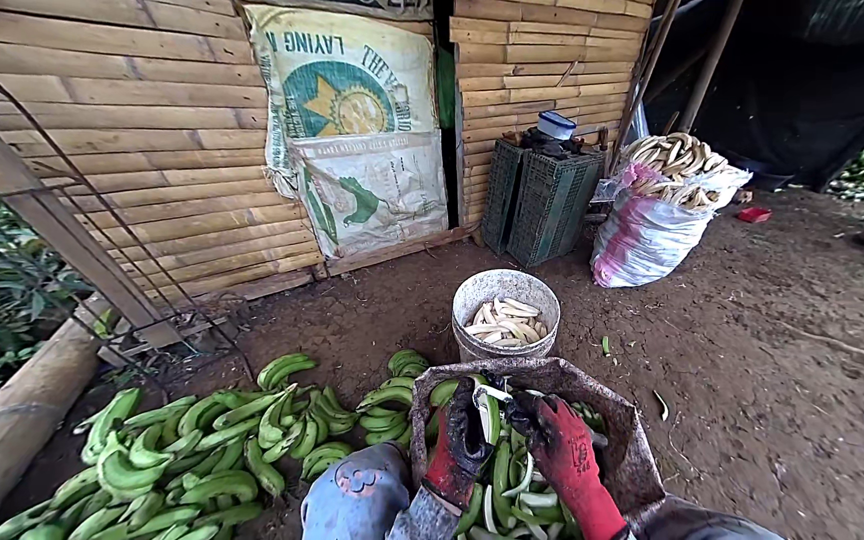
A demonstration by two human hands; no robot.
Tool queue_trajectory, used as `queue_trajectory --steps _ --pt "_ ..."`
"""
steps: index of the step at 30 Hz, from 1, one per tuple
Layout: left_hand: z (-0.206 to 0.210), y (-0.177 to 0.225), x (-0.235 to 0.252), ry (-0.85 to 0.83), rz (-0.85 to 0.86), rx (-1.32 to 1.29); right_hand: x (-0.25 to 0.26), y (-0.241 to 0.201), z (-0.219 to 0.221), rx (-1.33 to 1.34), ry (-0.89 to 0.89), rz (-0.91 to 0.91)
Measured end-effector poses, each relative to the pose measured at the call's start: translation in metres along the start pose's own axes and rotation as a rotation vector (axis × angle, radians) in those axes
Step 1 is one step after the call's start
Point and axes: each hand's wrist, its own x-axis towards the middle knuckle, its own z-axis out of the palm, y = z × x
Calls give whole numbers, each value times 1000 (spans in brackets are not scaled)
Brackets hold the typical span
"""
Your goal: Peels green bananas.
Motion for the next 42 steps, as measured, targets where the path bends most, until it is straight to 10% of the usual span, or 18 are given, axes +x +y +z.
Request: queue_trajectory --steps 8,16,20,25,33,42 --pt "18 4 -10 178 250 773 1 -3 2 -72 53 -43" --pt "12 -12 -29 -64 110 1324 19 18 -16 106 -198 358" --pt "16 -9 -18 69 36 708 9 36 -9 200 -30 302" --pt "-12 8 17 -311 -354 -379 -6 35 -14 336 -100 -209" --pt "-9 -6 -6 -117 120 533 -1 15 5 48 70 -59" --pt "-1 -16 -6 19 -125 414 4 16 17 117 42 296"
